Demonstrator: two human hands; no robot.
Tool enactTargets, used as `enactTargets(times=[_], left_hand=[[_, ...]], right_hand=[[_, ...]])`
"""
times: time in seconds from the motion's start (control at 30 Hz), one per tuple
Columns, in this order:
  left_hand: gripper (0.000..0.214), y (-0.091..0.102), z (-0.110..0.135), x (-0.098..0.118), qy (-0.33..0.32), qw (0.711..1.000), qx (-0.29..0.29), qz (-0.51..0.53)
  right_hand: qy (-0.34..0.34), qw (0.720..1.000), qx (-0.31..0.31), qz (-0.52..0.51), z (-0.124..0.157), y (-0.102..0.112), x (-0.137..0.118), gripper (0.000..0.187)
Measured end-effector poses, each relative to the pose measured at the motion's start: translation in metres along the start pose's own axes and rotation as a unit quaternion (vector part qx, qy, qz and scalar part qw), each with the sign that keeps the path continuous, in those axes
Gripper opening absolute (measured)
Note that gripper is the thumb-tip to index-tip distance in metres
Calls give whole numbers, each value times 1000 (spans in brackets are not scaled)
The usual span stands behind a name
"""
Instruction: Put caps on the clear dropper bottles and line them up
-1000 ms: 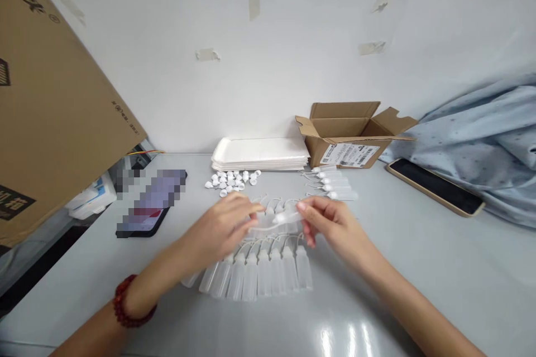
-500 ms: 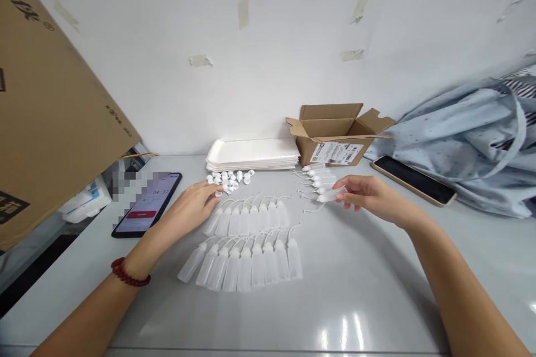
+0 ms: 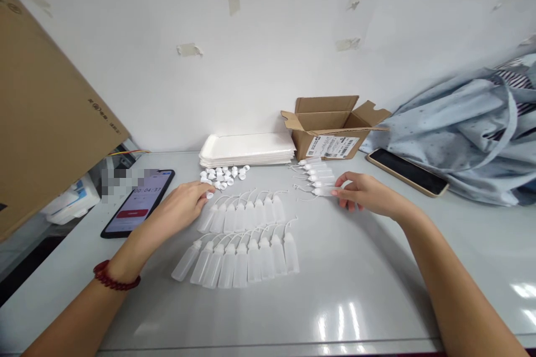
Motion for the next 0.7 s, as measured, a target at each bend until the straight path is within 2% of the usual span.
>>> enactTargets(times=[0.3,0.53,0.7], left_hand=[[24,4,2,-4,13,1000,-10,-17],[23,4,2,-3,22,999,-13,-25],[23,3,0,-4,18,999,-15,-25]], right_hand=[[0,999,29,23,2,10,5,25],[-8,999,5,47,5,8,-3,19],[-8,997,6,73,2,11,2,20]])
Point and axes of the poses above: each hand's wrist, its own z-axis away from the middle knuckle, its own y-axis out of the back of the hand, x = y × z, the point moved 6 cm from there along -z, towards the middle knuckle, and after that the axes turned 4 degrees about y, right-handed, at the moved point
